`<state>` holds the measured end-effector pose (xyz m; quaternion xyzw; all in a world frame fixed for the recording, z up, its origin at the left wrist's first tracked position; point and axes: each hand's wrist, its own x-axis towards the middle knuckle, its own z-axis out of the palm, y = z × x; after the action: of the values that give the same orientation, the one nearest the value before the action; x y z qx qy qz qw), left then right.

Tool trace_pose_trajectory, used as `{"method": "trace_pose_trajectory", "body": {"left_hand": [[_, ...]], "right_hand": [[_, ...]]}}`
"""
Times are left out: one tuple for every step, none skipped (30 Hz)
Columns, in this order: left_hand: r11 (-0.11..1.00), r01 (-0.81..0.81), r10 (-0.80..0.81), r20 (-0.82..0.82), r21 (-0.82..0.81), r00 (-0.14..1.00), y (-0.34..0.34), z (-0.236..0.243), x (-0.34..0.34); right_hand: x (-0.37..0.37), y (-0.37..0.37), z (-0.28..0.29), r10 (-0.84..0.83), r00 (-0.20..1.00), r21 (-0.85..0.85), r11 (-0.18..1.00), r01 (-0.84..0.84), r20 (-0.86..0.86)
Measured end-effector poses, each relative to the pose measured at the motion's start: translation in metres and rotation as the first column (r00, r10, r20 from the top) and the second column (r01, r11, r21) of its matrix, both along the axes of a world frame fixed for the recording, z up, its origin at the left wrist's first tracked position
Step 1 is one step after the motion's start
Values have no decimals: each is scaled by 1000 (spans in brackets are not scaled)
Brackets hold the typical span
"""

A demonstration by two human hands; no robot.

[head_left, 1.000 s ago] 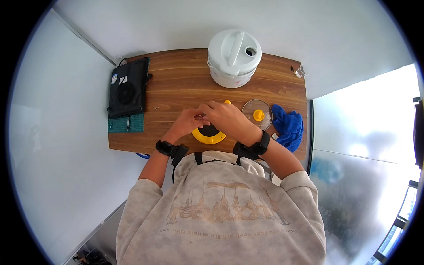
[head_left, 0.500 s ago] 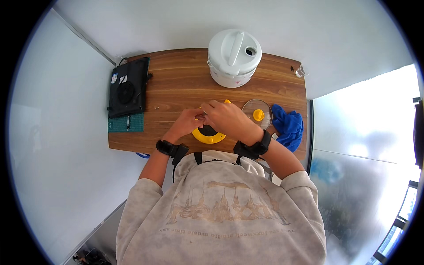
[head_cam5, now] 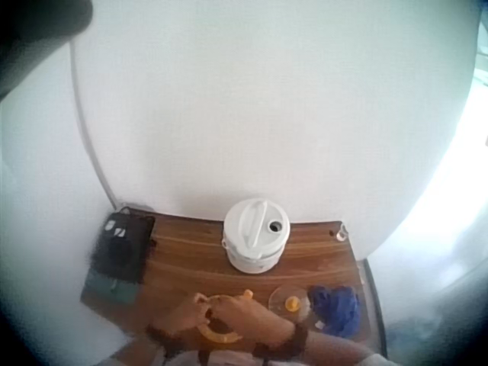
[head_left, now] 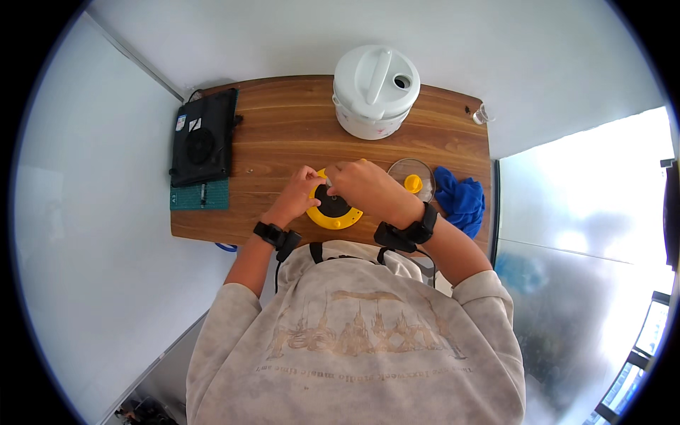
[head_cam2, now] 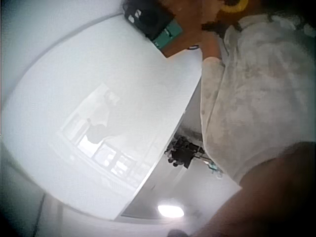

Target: The person uses a screwdriver to remove screws from a yellow pot lid, then places the lid on the pot. The person then opens a white rice cooker, removes its lid, and places it on the table.

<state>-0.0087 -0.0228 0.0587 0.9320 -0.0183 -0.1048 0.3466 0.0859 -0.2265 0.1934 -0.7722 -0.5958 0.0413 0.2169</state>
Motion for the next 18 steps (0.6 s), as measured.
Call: {"method": "trace_pose_trajectory", "body": {"left_hand": [[1000, -7, 7, 19, -16, 1000, 0, -4, -1], [999, -14, 15, 38, -32, 999, 1, -8, -1], [999, -17, 20, 56, -49, 998, 1, -10, -2], [998, -18, 22, 65, -62, 998, 2, -12, -1], [997, -19, 24, 73, -74, 997, 3, -15, 0], [996, -20, 26, 80, -86, 996, 4, -15, 0], [995, -12, 21, 87, -97, 996, 4, -16, 1], [994, -4, 14, 95, -108, 995, 5, -17, 1], [993, 3, 10, 105, -119, 994, 6, -18, 0], [994, 1, 11, 108, -108, 994, 6, -18, 0], [995, -1, 12, 111, -98, 994, 6, -19, -1], [996, -2, 12, 116, -88, 993, 5, -18, -1], [997, -1, 9, 100, -82, 995, 5, -18, -1], [997, 1, 6, 85, -76, 996, 5, -17, -1], [998, 5, 0, 69, -69, 998, 4, -13, 1], [998, 35, -28, 142, -45, 989, 3, -9, 0], [998, 63, -58, 213, -19, 975, 1, -5, -1], [996, 91, -90, 281, 7, 955, -2, 3, -1]], "right_hand": [[-1, 1, 0, 0, 1000, -9, 1000, 0, 7], [-1, 1, 1, 1, 1000, -18, 1000, 0, 14], [-3, 2, 1, -2, 1000, -28, 1000, 2, 20], [-4, 4, 0, -33, 998, -33, 999, 35, 53], [-7, 6, -1, -64, 994, -36, 997, 68, 85], [-8, 8, -4, -95, 989, -38, 994, 100, 116], [-9, 9, -6, -99, 984, -72, 991, 111, 146], [-9, 10, -9, -102, 979, -106, 987, 122, 175], [-9, 11, -10, -103, 973, -139, 981, 134, 207], [-11, 12, -12, -111, 972, -92, 987, 132, 208], [-13, 13, -13, -119, 971, -45, 990, 131, 208], [-15, 13, -14, -128, 969, 2, 991, 130, 210], [-15, 14, -13, -119, 959, -4, 992, 124, 256], [-15, 15, -13, -110, 947, -10, 993, 118, 301], [-14, 15, -13, -103, 933, -15, 993, 115, 345], [-14, 16, -15, -107, 938, -17, 993, 119, 331], [-14, 17, -18, -111, 942, -19, 992, 123, 316], [-15, 17, -20, -115, 947, -23, 991, 128, 301]]}}
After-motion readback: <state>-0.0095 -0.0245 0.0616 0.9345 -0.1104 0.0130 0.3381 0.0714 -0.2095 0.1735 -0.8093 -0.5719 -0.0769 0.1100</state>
